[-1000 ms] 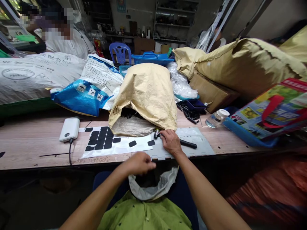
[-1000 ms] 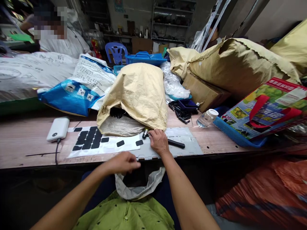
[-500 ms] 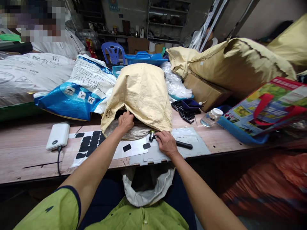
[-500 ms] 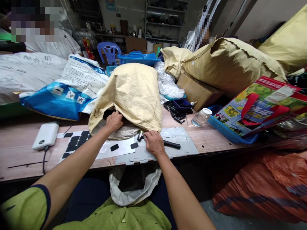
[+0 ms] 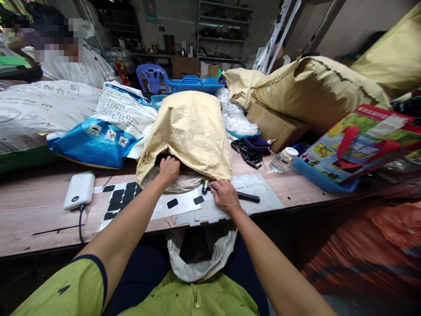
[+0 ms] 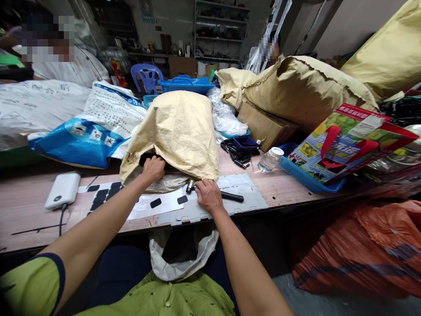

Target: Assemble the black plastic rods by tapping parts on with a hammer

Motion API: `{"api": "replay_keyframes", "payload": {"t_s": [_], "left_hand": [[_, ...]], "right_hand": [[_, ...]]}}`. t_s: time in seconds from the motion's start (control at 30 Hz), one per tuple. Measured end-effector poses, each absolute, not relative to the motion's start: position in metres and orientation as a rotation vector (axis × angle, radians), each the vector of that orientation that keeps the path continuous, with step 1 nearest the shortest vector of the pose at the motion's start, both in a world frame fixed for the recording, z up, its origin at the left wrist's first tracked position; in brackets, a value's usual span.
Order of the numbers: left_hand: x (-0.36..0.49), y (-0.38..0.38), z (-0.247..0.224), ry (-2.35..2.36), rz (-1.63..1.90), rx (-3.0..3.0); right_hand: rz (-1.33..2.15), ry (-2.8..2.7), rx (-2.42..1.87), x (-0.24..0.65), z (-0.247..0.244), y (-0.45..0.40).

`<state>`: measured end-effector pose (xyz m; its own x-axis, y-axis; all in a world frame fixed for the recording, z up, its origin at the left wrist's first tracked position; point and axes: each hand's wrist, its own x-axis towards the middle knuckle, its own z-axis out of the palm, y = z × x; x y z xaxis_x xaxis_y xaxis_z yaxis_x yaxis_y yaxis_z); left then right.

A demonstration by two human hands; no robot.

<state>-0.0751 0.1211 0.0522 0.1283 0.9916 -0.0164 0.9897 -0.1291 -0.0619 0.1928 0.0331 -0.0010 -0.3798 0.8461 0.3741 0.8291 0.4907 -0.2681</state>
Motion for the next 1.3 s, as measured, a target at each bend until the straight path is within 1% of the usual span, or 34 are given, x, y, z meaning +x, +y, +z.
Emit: {"api": "replay_keyframes", "payload": {"t_s": [0.1, 0.27, 0.43, 0.63, 0.73, 0.93, 1.07, 1.17, 1.3], "left_hand": [[-0.084, 0.105, 0.061, -2.027, 0.072, -2.368], [-0.08, 0.052, 0.065, -1.953, -0.169, -2.608], [-0.054, 0.009, 0.04, -1.839, -0.358, -2.838], [-0.065, 0.0, 0.011, -1.983, -0.755, -2.791], [-0.073, -0.002, 0.004, -2.052, -0.886, -2.716], [-0.071, -0.005, 0.001, -2.073, -0.89, -2.697], [-0.071, -0.003, 0.002, -2.08, -0.891, -2.711], [-0.074, -0.002, -0.001, -2.088, -0.917, -2.714], [-0.076, -0.001, -0.005, -2.082, -0.976, -2.73]], "right_hand": [[0.056, -2.27, -1.385, 0.193, -0.001, 0.033], [0.061, -2.279, -1.378, 0.192, 0.0, 0.033], [0.042, -2.276, -1.385, 0.192, 0.001, 0.032], [0.039, -2.265, -1.36, 0.192, 0.002, 0.032], [0.044, -2.262, -1.336, 0.193, 0.0, 0.033], [0.062, -2.297, -1.277, 0.196, 0.004, 0.034], [0.093, -2.193, -1.192, 0.185, 0.024, 0.022], [0.192, -2.161, -1.104, 0.168, 0.041, 0.007], [0.264, -2.203, -1.054, 0.147, 0.046, -0.01]]}}
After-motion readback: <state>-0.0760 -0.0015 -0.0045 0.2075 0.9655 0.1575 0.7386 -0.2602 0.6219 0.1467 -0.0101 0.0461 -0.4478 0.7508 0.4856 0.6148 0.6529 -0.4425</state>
